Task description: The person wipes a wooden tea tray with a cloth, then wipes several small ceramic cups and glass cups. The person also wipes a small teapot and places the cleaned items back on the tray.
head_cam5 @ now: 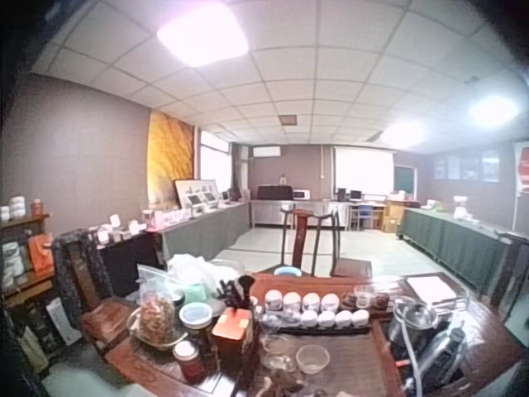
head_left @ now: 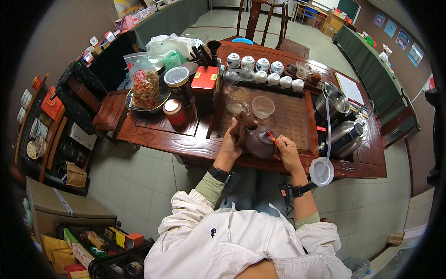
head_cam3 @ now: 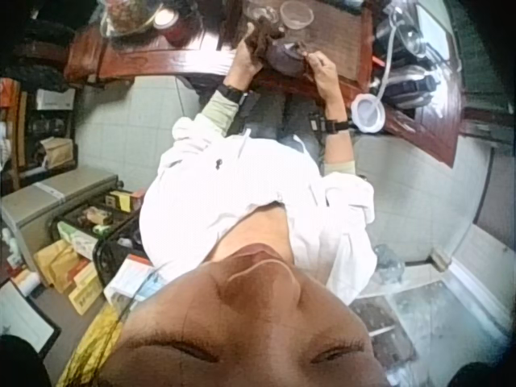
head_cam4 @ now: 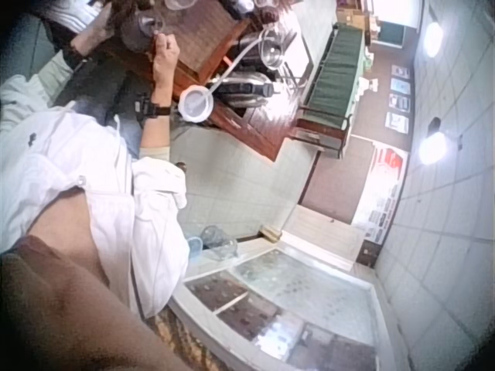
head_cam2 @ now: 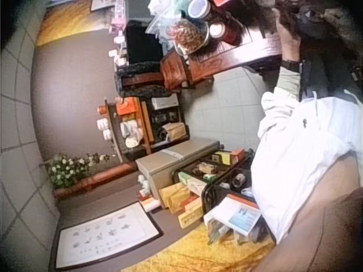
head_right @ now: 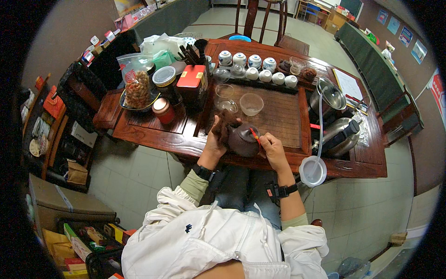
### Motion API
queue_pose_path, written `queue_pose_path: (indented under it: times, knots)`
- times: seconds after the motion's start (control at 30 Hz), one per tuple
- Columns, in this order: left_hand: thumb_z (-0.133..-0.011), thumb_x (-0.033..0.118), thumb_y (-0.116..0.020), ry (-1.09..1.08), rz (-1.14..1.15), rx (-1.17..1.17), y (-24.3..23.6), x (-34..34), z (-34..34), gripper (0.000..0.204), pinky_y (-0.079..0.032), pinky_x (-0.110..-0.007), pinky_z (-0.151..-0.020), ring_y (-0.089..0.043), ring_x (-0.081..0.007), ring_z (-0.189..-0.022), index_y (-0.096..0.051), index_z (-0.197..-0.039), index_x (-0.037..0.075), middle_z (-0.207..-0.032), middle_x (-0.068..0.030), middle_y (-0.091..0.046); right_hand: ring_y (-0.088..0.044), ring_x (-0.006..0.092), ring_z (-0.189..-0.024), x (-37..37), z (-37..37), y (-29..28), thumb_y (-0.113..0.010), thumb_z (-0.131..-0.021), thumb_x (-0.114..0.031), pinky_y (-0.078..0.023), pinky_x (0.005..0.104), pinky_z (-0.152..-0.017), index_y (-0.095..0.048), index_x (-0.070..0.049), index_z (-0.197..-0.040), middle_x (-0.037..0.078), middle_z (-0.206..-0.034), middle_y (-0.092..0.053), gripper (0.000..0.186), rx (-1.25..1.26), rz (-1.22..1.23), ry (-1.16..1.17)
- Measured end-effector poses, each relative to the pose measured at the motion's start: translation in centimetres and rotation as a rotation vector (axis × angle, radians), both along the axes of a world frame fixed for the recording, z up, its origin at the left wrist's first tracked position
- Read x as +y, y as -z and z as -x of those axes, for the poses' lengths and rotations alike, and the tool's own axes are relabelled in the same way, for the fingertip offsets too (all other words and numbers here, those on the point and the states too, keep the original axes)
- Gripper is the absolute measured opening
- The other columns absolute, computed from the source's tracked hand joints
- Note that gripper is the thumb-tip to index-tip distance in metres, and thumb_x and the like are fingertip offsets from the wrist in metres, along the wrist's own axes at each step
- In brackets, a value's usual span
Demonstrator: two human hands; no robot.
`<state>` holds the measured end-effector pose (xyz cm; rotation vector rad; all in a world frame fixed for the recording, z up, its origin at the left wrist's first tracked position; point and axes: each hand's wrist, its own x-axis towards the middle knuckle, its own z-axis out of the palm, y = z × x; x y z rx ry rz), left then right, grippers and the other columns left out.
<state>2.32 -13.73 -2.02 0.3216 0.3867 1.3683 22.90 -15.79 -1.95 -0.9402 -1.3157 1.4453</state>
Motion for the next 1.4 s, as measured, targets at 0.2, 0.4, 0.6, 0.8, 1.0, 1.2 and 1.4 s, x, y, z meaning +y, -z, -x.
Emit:
queue_pose_path:
  times: [0.2,0.4,0.6,0.8,1.0,1.2,1.4]
  knots:
    - [-0.097,0.051,-0.044,-0.074,-0.151,0.045,2.0,0.8,0.7,0.048,-0.049,-0.031,-0.074,-0.059,-0.0181,-0.078,-0.060,-0.091,0.005,-0.079,-0.0063,-0.062,-0.040,0.0072,-0.055,-0.2,1.3,0.8,-0.061,-0.093,-0.037,-0.039,0.0237,-0.048,-0.046,-0.010,-0.075,-0.003,-0.067,-0.041,0.036,-0.009,0.011,0.039]
    - [-0.101,0.045,-0.038,-0.231,-0.107,-0.028,4.2,1.4,0.4,0.045,-0.048,-0.032,-0.078,-0.058,-0.0192,-0.083,-0.059,-0.095,0.005,-0.092,-0.0055,-0.061,-0.044,0.0090,-0.059,-0.8,2.3,1.5,-0.061,-0.093,-0.037,-0.040,0.0240,-0.051,-0.045,-0.007,-0.077,-0.001,-0.074,-0.040,0.037,-0.045,-0.085,0.079]
    - [-0.101,0.037,-0.044,-0.328,0.033,0.025,2.0,-0.2,-0.8,0.041,-0.046,-0.035,-0.093,-0.055,-0.0194,-0.105,-0.048,-0.123,0.002,-0.116,-0.0085,-0.056,-0.039,0.0148,-0.072,-0.5,2.5,1.6,-0.060,-0.094,-0.034,-0.037,0.0277,-0.066,-0.041,0.000,-0.075,0.005,-0.081,-0.036,0.043,-0.270,-0.288,0.263]
    - [-0.098,0.027,-0.054,-0.239,-0.050,0.516,-0.8,-1.6,-0.8,0.051,-0.041,-0.033,-0.098,-0.048,-0.0189,-0.116,-0.031,-0.135,0.003,-0.128,-0.0107,-0.048,-0.037,0.0192,-0.071,-0.6,2.2,0.9,-0.061,-0.093,-0.033,-0.035,0.0305,-0.067,-0.041,0.001,-0.075,0.008,-0.080,-0.035,0.043,-0.440,-0.433,0.312]
    - [-0.091,0.025,-0.064,-0.107,-0.067,0.621,-0.6,0.6,0.5,0.039,-0.050,-0.029,-0.079,-0.059,-0.0153,-0.095,-0.050,-0.117,0.001,-0.107,-0.0080,-0.060,-0.039,0.0198,-0.072,-0.6,1.8,0.2,-0.061,-0.093,-0.034,-0.036,0.0311,-0.067,-0.042,0.001,-0.074,0.008,-0.079,-0.036,0.044,-0.476,-0.499,0.215]
    - [-0.093,0.018,-0.062,-0.184,-0.098,0.537,1.1,1.1,0.1,0.028,-0.051,-0.029,-0.075,-0.059,-0.0139,-0.088,-0.053,-0.113,0.002,-0.102,-0.0052,-0.062,-0.038,0.0190,-0.071,-0.5,2.1,1.1,-0.060,-0.093,-0.036,-0.035,0.0315,-0.066,-0.042,0.001,-0.073,0.008,-0.079,-0.036,0.046,-0.340,-0.343,0.265]
    - [-0.097,0.020,-0.055,-0.337,-0.106,0.443,0.8,0.3,-1.1,0.027,-0.045,-0.029,-0.086,-0.054,-0.0134,-0.097,-0.049,-0.117,0.003,-0.108,-0.0055,-0.058,-0.039,0.0153,-0.065,0.3,2.9,3.3,-0.057,-0.096,-0.035,-0.036,0.0293,-0.059,-0.039,-0.001,-0.070,0.006,-0.079,-0.035,0.046,-0.344,-0.362,0.363]
